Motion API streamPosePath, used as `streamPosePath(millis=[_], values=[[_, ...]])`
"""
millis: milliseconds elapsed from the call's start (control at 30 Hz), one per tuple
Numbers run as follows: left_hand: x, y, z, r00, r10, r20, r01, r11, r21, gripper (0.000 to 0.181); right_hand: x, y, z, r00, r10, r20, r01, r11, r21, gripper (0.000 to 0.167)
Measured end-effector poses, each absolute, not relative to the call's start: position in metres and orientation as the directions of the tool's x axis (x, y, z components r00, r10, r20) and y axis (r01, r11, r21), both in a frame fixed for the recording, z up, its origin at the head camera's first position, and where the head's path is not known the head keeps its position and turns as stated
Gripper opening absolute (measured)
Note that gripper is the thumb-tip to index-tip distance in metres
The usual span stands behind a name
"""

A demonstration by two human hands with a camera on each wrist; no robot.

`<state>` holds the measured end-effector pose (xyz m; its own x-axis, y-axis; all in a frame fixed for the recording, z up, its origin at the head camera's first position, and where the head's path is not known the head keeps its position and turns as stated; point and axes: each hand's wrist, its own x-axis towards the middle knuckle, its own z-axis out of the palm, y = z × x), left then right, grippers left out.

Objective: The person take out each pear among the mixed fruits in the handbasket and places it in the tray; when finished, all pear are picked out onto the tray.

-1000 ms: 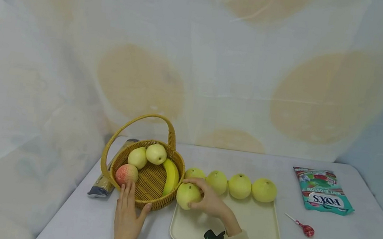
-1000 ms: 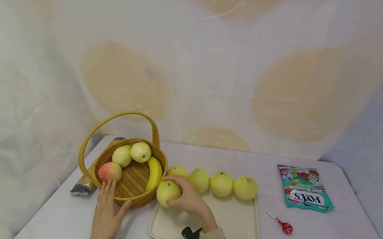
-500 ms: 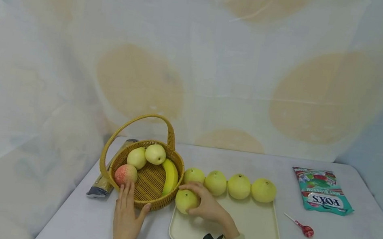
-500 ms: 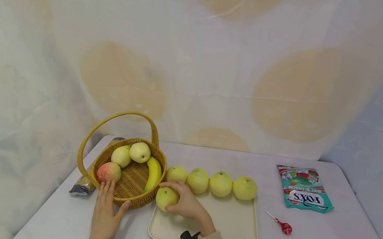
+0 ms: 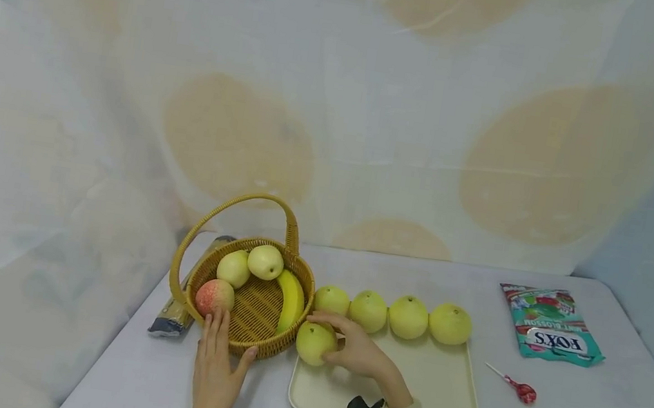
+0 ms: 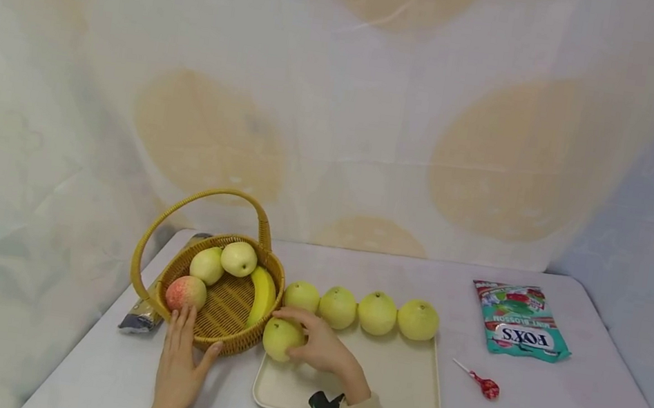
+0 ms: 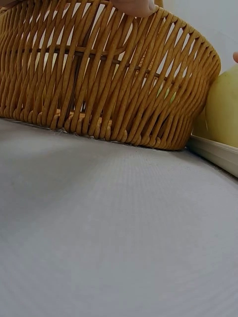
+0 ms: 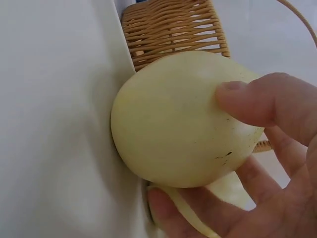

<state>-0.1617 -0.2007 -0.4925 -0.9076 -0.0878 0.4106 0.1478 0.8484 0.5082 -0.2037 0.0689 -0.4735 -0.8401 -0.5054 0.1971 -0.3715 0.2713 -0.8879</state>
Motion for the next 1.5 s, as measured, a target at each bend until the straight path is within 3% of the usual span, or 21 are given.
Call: streamPosePath(millis=[367,667,1100,1500], values=[[-0.165,-0.201,-0.493,-0.898,-0.079,0.432,0.165,0.85,0.499,0.085,-0.207,0.07,-0.465,-0.875,-0.431,0.221,-0.377,0.32,-0.869,0.063],[-0.165,-0.202,-0.492,-0.9,-0.083,0.428,0.157,0.855,0.495,0.085,-0.218,0.069,-0.439,-0.885,-0.389,0.254,-0.37,0.262,-0.891,0.055],[-0.163,-0.199,-0.493,-0.905,-0.083,0.416,0.151,0.853,0.5,0.085,-0.249,0.054,-0.415,-0.854,-0.457,0.249,-0.324,0.093,-0.942,0.052],[-0.162,-0.201,-0.492,-0.906,-0.092,0.413,0.143,0.852,0.504,0.085,-0.285,0.027,-0.418,-0.874,-0.444,0.197,-0.304,0.182,-0.935,0.05]])
